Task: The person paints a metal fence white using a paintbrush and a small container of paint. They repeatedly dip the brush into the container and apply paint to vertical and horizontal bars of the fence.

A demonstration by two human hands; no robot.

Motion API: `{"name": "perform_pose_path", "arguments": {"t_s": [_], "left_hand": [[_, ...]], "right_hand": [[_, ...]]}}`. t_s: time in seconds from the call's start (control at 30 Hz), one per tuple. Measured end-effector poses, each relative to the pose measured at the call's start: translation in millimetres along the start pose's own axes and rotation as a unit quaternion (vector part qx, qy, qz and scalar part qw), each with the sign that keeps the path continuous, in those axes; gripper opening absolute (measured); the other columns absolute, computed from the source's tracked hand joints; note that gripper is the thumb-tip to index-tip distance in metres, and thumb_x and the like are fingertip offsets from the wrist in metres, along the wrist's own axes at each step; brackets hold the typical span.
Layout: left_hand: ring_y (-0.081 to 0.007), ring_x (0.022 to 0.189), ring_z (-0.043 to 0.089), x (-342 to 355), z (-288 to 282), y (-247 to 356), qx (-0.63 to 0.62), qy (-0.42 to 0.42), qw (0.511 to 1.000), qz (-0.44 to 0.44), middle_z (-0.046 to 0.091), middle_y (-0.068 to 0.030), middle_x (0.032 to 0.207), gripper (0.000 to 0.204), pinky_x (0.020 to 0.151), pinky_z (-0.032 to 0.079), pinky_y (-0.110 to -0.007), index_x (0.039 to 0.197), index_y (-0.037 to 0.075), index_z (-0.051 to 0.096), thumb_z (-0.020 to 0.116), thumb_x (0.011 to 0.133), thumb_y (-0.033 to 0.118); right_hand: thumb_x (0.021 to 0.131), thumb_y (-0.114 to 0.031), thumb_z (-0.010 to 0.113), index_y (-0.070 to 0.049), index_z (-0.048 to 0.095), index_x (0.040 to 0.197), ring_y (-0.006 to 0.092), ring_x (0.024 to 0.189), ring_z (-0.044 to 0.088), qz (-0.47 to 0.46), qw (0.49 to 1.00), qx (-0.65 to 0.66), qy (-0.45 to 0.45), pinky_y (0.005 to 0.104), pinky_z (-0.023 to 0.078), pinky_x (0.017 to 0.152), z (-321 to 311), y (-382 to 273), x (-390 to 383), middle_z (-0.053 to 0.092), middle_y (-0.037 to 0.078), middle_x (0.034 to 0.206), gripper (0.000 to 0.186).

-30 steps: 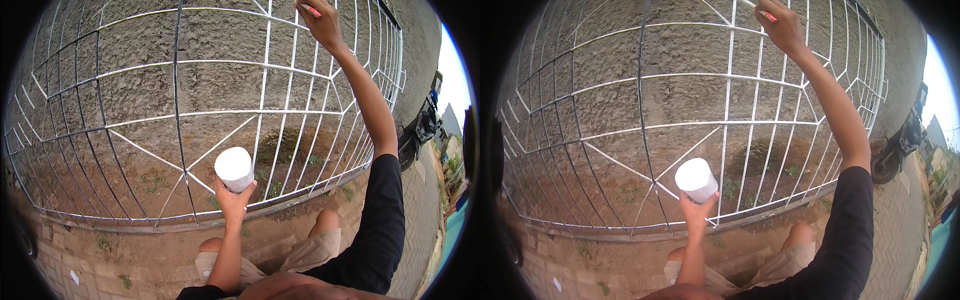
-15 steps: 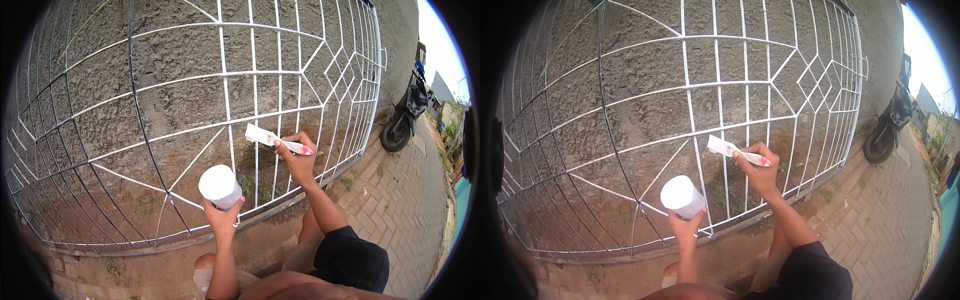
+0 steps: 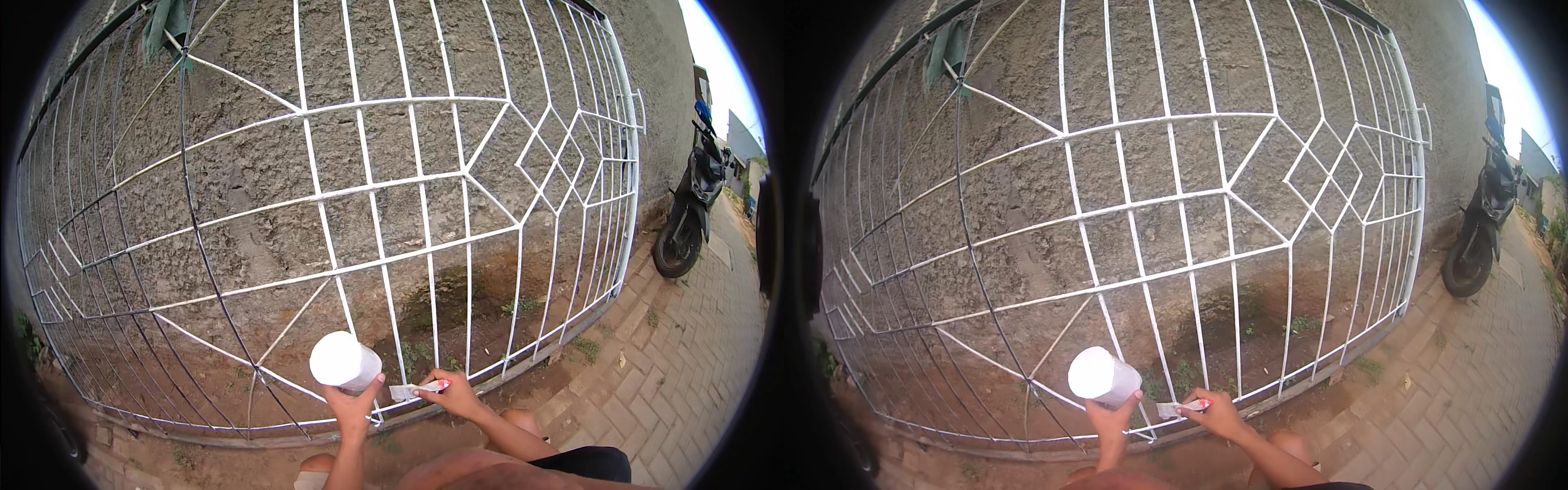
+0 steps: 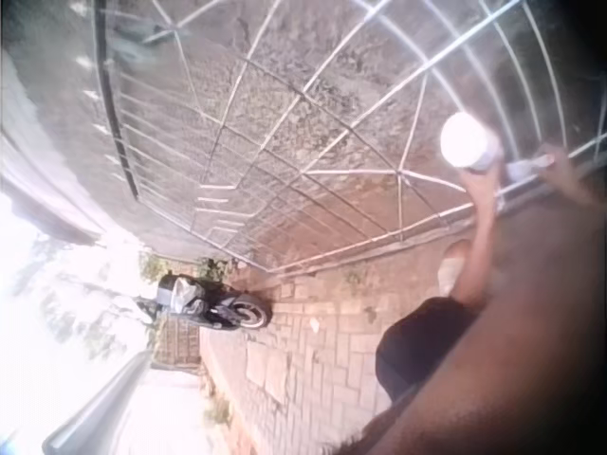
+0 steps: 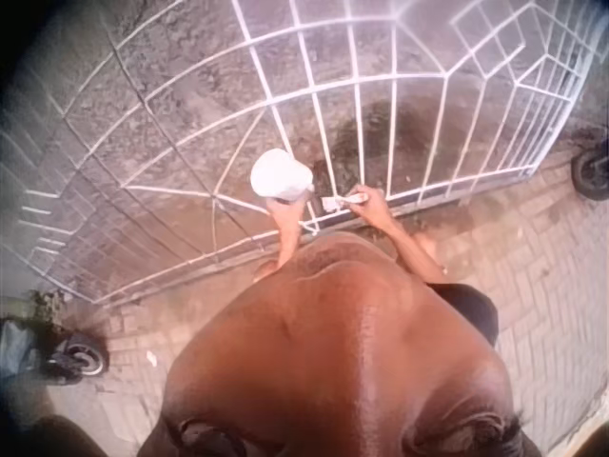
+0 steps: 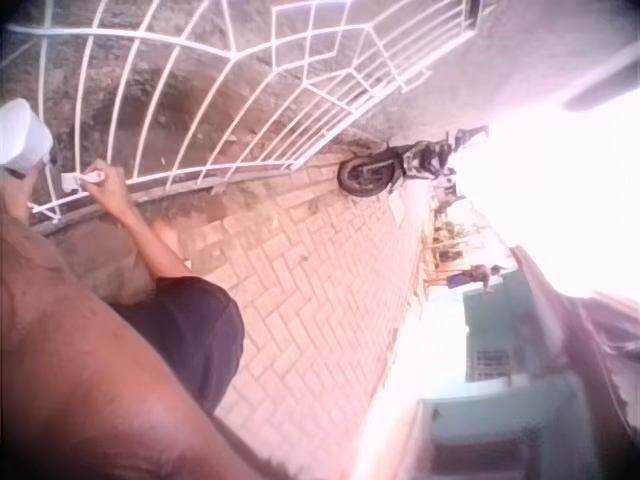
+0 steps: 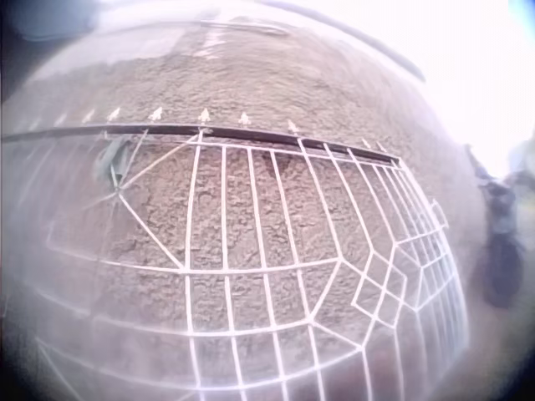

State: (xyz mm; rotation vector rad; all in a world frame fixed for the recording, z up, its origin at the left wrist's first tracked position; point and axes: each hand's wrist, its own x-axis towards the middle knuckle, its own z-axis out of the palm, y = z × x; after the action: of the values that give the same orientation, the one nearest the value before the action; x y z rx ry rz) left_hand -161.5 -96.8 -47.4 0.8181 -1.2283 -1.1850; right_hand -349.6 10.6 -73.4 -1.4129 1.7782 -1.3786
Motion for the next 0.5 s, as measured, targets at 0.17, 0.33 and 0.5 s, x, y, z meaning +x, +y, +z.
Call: {"name": "perform_pose_path", "arguments": {"t_s": [0.17, 0.33, 0.5], "left_hand": [[-0.0301, 0.120, 0.057, -16.1, 17.1, -29.8, 0.068, -0.040, 0.997, -0.022, 0.055, -0.0188, 0.130, 0.099, 0.105, 0.046, -0.044, 0.139, -0.004, 0.041, 0.100, 0.064, 0.024], [-0.0295, 0.120, 0.058, -28.3, 34.5, -60.2, -0.070, -0.084, 0.994, -0.006, 0.054, -0.0179, 0.131, 0.102, 0.101, 0.049, -0.043, 0.143, -0.001, 0.036, 0.098, 0.065, 0.024], [-0.0297, 0.119, 0.059, -36.9, 53.8, -55.2, -0.095, -0.113, 0.989, -0.017, 0.053, -0.0179, 0.132, 0.103, 0.101, 0.050, -0.044, 0.144, -0.001, 0.034, 0.097, 0.067, 0.025]], "right_hand": [[0.084, -0.029, 0.086, -0.007, 0.077, 0.093, 0.0171, 0.074, 0.071, 0.017, 0.991, -0.058, -0.119, 0.0318, 0.054, 0.071, -21.6, 21.3, 3.7, 0.076, 0.009, 0.085, 0.026], [0.083, -0.033, 0.084, -0.012, 0.078, 0.097, 0.0275, 0.080, 0.074, -0.032, 0.977, -0.103, -0.181, 0.0377, 0.056, 0.076, -34.4, 47.8, -1.4, 0.077, 0.010, 0.088, 0.026], [0.084, -0.036, 0.080, -0.015, 0.079, 0.100, 0.0308, 0.080, 0.074, -0.021, 0.974, -0.131, -0.183, 0.0396, 0.056, 0.075, -47.0, 33.6, -12.8, 0.077, 0.012, 0.088, 0.026]]}}
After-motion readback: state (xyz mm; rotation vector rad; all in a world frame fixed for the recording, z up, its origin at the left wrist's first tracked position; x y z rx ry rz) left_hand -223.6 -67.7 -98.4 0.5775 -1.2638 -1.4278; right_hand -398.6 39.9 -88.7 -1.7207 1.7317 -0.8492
